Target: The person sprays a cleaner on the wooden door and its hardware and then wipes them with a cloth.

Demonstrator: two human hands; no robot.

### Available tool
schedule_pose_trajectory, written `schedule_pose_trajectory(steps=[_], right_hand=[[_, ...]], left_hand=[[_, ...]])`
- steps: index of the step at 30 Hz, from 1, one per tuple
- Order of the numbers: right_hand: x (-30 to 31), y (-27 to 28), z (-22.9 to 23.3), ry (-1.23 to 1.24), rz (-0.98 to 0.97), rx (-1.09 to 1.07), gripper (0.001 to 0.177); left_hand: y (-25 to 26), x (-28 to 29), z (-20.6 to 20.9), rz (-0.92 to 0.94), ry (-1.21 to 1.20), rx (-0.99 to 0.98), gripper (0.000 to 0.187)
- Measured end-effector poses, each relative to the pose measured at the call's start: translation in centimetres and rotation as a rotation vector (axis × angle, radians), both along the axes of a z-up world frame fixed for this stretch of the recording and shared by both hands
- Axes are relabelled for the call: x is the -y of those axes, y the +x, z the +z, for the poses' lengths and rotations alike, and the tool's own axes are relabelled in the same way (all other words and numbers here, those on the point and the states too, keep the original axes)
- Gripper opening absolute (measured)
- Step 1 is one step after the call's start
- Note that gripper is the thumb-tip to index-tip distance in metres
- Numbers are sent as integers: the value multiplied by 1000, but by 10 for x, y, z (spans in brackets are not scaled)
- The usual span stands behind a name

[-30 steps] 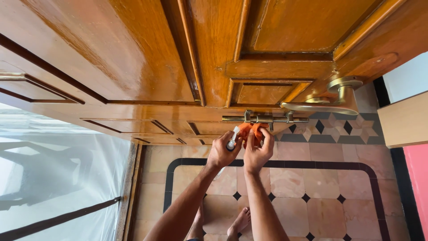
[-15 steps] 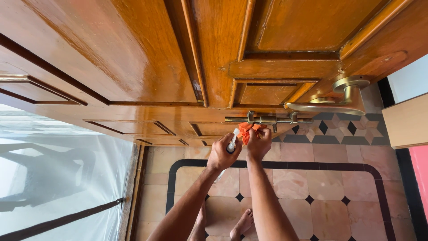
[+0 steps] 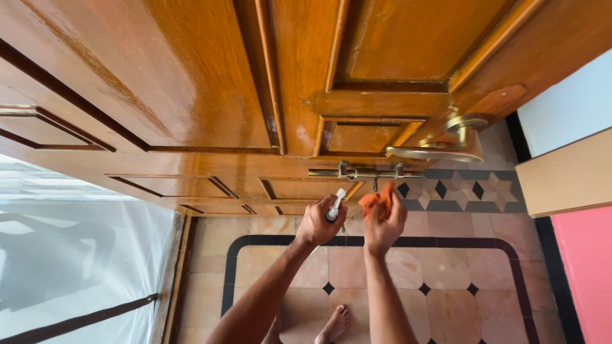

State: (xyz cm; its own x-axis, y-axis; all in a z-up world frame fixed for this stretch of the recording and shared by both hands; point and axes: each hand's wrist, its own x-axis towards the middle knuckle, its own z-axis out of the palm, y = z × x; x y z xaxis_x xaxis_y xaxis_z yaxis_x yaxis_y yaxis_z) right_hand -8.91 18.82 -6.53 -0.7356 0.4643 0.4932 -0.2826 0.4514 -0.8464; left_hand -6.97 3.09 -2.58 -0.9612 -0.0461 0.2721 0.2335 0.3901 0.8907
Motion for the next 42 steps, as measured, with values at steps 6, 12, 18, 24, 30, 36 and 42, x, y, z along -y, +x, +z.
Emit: schedule_pose_trajectory(steps=[6,12,18,24,30,36,42], right_hand=[[-12,-21,42,536,162,117,34],[-35,-1,-12,117,165,227,30],[-54,0,58,131,-26,-38,37],[-67,-12,82,646,88,-41,49],[-108,-19,28,257,-62,146,44],[-87,-27,27,-464,23,487,23],[-75,-60,-9,-789,258,248,24]], left_hand=[[5,-19,10,-7,15,42,23],[7,-31,0,-16,16,-24,31],[5,-51,19,0,40,-32,31],[4,-70,23,12,50,-25,30],[9,-76,14,45,59,-1,26],[14,-74,11,63,65,1,32],[10,-73,3,108,7,-46,33]])
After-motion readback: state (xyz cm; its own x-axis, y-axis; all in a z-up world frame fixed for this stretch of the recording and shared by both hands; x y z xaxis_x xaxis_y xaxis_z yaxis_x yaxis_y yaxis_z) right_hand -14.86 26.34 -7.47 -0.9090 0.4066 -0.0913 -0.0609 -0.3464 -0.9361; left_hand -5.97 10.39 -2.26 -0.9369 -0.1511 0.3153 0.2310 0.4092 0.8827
